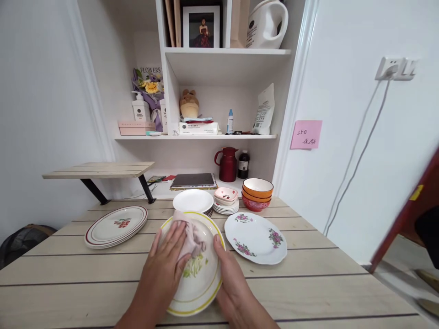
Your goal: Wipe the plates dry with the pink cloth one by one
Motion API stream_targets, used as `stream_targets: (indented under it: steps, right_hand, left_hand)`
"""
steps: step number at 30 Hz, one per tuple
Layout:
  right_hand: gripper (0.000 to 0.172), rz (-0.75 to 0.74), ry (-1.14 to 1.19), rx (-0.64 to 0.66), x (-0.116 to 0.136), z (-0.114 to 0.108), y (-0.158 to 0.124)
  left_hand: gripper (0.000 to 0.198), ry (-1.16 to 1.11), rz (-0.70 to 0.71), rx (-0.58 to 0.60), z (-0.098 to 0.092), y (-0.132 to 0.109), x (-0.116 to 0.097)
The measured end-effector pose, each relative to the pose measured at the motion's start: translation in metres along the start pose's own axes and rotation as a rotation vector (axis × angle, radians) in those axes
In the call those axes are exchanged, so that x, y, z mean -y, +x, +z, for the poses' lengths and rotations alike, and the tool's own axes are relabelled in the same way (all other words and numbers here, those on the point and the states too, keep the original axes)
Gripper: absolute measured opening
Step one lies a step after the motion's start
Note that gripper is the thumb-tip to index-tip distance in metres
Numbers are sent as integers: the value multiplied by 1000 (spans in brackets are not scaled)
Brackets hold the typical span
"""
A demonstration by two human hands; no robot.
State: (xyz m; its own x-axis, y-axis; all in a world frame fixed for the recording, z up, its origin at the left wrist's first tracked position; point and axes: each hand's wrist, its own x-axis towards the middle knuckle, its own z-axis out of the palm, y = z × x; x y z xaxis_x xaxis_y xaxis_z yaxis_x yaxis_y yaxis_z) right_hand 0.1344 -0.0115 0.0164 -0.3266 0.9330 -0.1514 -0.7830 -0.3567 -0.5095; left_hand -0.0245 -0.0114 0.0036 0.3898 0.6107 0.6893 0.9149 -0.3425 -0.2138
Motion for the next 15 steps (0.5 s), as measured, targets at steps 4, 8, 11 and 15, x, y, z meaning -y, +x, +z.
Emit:
stream_targets:
  steps: [4, 8, 11, 15]
  right_hand:
    - [59, -25, 9, -71, 9, -1, 2]
    - [61, -127, 39, -127, 26, -4, 5]
    - [63, -115, 30, -97, 31, -6, 4]
    - [57, -74, -15, -63, 19, -4, 0]
  left_hand:
    - [43, 100, -91, -49, -1, 0, 6]
    - [44, 102, -15, -108, -3, -3, -6]
    - [48, 69, 110, -95, -4, -4, -19]
    - [53, -5, 263, -8, -6, -4, -26]
